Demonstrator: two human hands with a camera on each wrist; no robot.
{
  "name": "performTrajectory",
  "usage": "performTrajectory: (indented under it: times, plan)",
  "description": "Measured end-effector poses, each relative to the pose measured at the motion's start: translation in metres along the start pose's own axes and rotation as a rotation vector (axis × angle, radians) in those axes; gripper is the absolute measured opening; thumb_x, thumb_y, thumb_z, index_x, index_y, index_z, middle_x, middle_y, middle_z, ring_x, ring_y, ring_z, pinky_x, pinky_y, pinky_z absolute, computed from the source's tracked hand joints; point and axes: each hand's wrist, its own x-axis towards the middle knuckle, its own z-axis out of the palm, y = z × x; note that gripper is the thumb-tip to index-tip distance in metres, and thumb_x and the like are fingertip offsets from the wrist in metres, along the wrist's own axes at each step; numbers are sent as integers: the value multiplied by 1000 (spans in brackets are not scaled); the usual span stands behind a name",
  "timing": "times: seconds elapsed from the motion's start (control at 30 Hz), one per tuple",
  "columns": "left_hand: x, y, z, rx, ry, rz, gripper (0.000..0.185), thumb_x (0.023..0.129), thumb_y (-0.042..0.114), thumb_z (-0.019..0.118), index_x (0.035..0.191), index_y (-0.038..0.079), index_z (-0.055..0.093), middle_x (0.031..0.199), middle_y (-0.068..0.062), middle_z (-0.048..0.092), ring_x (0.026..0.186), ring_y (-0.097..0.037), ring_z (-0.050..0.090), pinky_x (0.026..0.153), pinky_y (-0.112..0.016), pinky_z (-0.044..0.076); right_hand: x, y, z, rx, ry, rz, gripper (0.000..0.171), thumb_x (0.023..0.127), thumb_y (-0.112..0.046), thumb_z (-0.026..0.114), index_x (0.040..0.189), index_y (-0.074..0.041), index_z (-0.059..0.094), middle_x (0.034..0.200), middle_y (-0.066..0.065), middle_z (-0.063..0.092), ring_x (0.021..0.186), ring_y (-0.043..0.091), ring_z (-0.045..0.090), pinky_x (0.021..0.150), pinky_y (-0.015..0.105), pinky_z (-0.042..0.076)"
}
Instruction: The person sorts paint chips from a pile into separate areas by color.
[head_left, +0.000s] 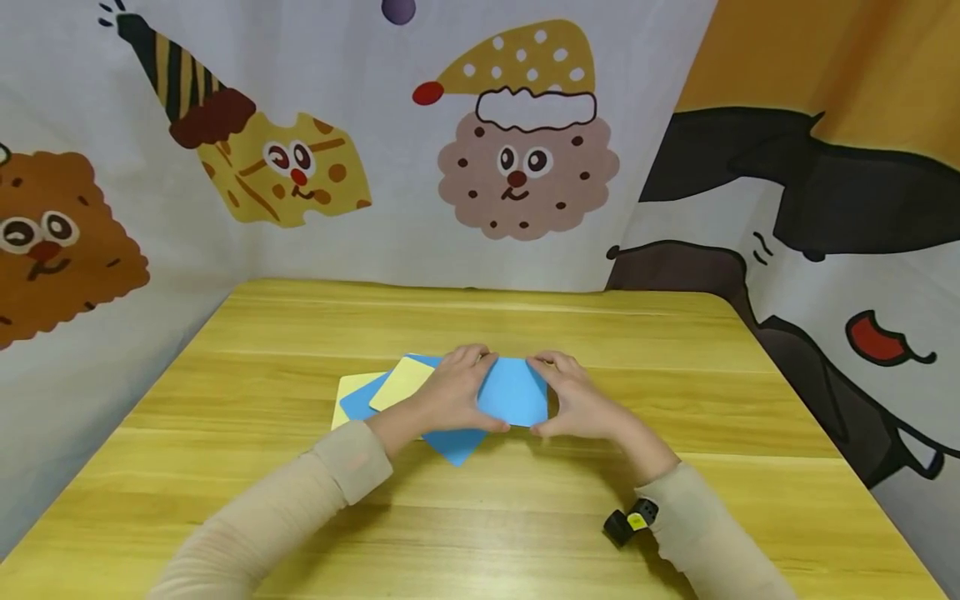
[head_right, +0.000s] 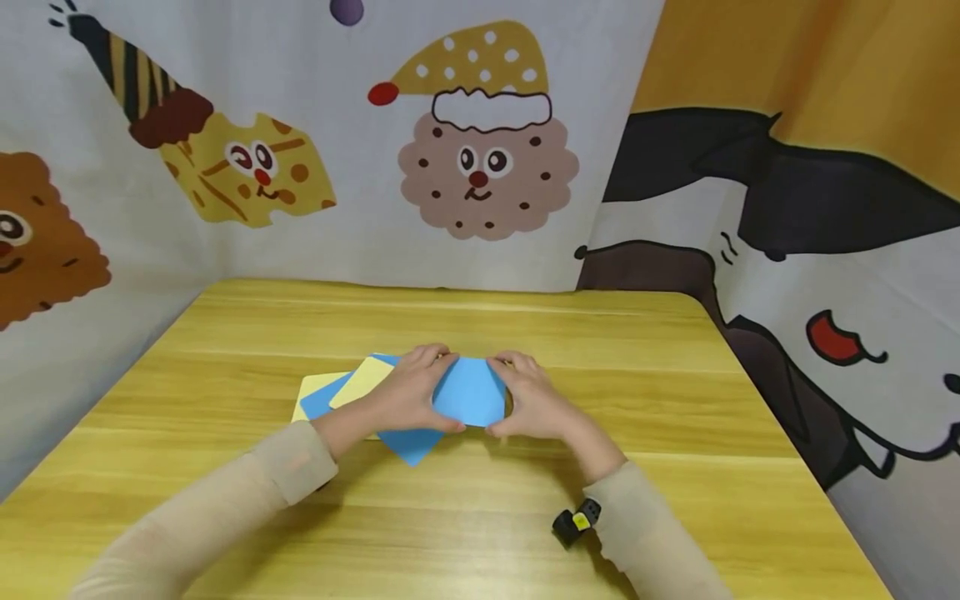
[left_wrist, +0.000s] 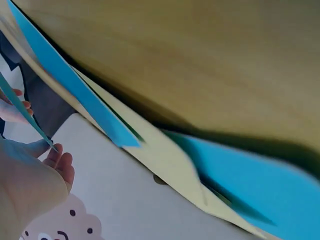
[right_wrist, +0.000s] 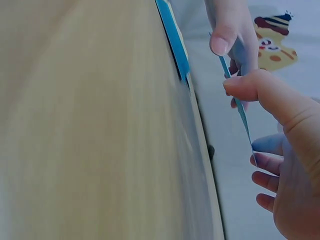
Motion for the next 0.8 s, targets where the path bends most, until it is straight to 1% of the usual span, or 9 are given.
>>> performTrajectory:
  times: [0.23,0.43,0.6,0.8]
  plan:
    - [21,11,8,49,-50,-11,110,68,76,63,146,3,35,142,-12,37,131,-27,31,108,-44,24,-5,21,-11,24,-21,17,102,66,-30,86,148,0,33,145,14,31,131,34,27,99,59,30]
    - [40,17,12,73,-81,-21,111,70,77,60,147,3,34,142,-11,37,131,-26,32,108,-42,25,-5,38,-22,25,-47,1,100,69,-31,86,147,1,33,144,16,31,130,37,28,97,62,29]
    - [55,17,16,95,-91,-33,111,69,78,60,147,3,34,142,-12,37,129,-27,34,107,-40,26,3,52,-28,15,-73,3,100,69,-30,86,147,2,32,144,18,31,130,39,28,98,62,29]
    - [71,14,23,95,-117,-67,111,69,78,61,147,4,36,140,-11,39,127,-26,35,107,-38,27,15,69,-32,42,-126,26,101,69,-28,86,148,2,30,146,20,28,131,39,27,100,60,30]
